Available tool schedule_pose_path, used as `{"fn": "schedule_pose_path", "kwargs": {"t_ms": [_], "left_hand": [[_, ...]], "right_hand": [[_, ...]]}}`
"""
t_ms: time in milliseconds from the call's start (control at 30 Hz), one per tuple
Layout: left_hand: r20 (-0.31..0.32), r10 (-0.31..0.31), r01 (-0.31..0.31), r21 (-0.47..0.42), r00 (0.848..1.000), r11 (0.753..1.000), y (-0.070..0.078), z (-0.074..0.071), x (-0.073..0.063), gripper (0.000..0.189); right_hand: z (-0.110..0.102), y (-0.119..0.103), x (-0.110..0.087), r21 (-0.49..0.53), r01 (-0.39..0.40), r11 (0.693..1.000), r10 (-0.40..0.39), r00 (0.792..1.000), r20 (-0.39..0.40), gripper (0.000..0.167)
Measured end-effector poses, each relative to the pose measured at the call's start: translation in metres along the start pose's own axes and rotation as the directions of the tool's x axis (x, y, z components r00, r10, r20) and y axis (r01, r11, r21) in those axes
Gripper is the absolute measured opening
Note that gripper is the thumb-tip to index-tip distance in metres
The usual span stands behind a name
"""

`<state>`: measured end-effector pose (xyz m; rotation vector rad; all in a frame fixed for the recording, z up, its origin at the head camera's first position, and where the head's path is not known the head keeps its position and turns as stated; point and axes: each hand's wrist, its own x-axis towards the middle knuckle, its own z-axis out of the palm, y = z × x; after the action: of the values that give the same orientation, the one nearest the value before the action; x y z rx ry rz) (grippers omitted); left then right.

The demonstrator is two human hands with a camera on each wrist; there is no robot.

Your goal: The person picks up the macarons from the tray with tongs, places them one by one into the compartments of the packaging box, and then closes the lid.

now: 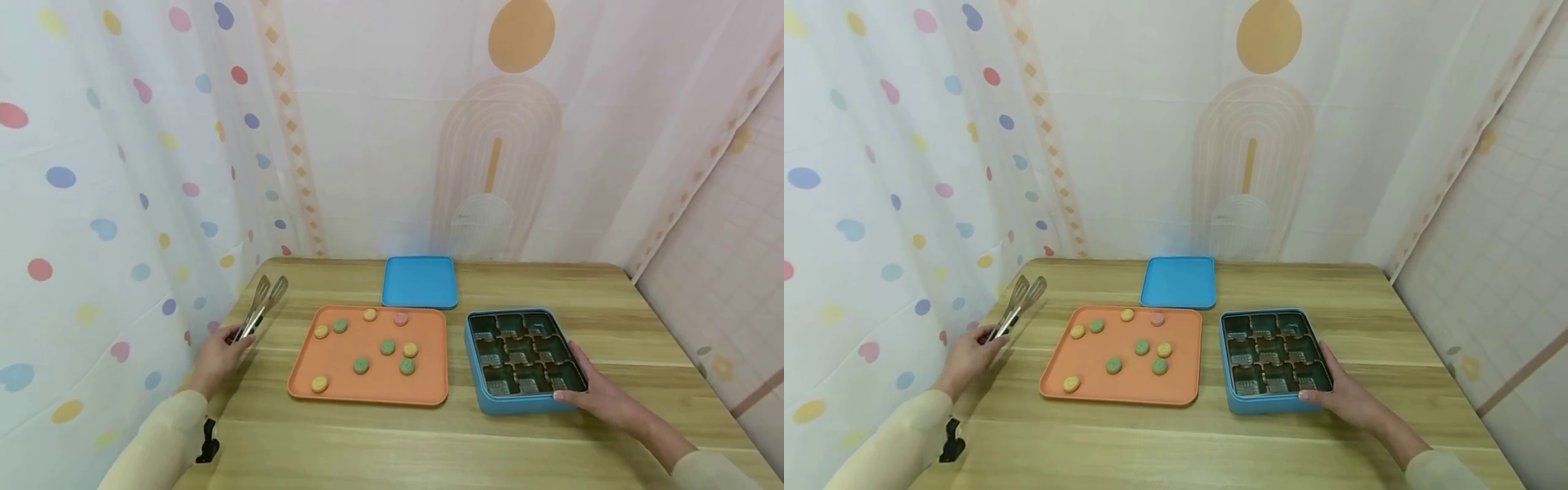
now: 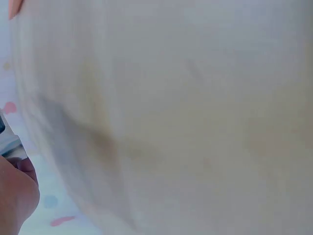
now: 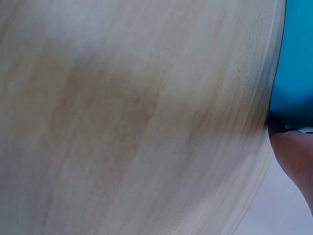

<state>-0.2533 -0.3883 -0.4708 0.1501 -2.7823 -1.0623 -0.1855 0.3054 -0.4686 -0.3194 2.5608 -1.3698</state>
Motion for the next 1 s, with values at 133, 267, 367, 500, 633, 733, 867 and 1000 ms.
{"fn": "schedule_pose_path", "kwargs": {"t_ms": [133,267,367,500,633,733,867,1000], "left_hand": [[-0.026,0.056,-0.055,0.043,0.998,0.998,0.010,-0.004,0.007,0.046],[-0.028,0.113,-0.111,0.046,0.993,0.993,0.018,-0.006,0.012,0.041],[-0.005,0.131,-0.131,0.039,0.991,0.991,0.022,-0.005,0.015,0.043],[0.044,0.114,-0.115,0.028,0.993,0.993,0.027,-0.005,0.018,0.054],[0.070,0.129,-0.132,0.039,0.989,0.990,0.031,-0.005,0.021,0.060],[0.074,0.160,-0.165,0.068,0.984,0.984,0.035,-0.006,0.023,0.059],[0.090,0.194,-0.199,0.061,0.977,0.978,0.041,-0.006,0.026,0.048],[0.117,0.214,-0.220,0.035,0.970,0.975,0.047,-0.007,0.024,0.040]], "right_hand": [[0.000,0.000,0.000,-0.001,-0.003,1.000,0.003,1.000,-0.003,0.106],[0.001,-0.001,0.000,-0.002,-0.004,1.000,0.004,1.000,-0.004,0.106],[0.001,-0.002,0.000,-0.005,-0.004,1.000,0.004,1.000,-0.002,0.106],[0.001,-0.001,0.000,-0.005,-0.017,1.000,0.017,1.000,0.004,0.106],[0.000,-0.001,-0.001,-0.003,-0.039,0.999,0.039,0.999,0.011,0.106],[0.000,-0.001,-0.001,-0.003,-0.041,0.999,0.041,0.999,0.012,0.106],[0.000,-0.001,-0.001,-0.002,-0.029,1.000,0.029,1.000,0.011,0.106],[0.000,-0.001,0.000,-0.006,-0.026,1.000,0.026,1.000,0.009,0.106]]}}
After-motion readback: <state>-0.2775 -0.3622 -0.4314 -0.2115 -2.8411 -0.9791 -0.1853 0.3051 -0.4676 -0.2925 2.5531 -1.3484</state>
